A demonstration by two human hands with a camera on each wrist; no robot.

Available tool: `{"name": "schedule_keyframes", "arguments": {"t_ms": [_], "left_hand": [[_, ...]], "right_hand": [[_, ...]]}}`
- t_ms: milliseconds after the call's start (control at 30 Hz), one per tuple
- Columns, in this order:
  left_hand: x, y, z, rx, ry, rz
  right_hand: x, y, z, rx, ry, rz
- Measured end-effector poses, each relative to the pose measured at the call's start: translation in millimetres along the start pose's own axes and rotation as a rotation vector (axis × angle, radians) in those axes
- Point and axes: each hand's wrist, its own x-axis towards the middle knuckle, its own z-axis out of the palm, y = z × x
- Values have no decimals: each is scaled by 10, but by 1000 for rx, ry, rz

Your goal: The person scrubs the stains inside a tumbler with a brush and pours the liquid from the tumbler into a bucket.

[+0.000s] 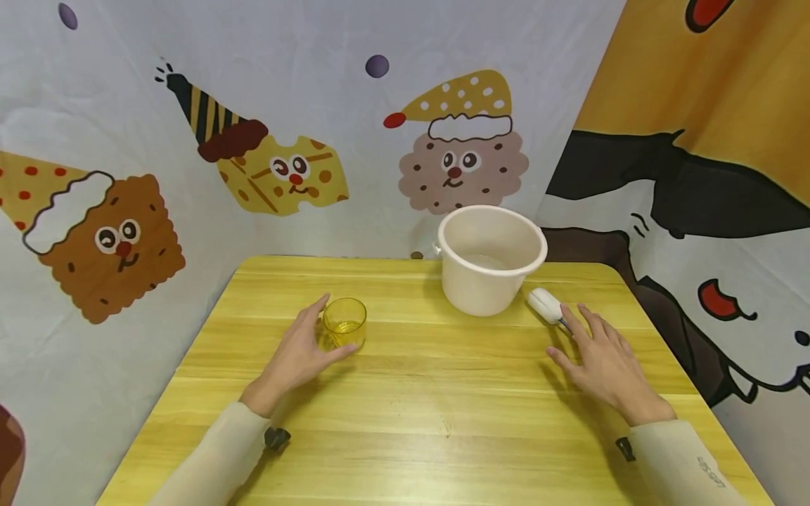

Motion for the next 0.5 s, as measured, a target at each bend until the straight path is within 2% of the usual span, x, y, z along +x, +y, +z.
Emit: {"name": "schedule_keyframes", "arguments": {"t_ms": [333, 500], "left_hand": [[34, -13, 43, -64, 29, 19], [55, 33, 40, -93, -3, -12]], "right_hand": [[18, 54, -10, 14, -16, 26], [29, 108, -14, 16, -36, 44]]}}
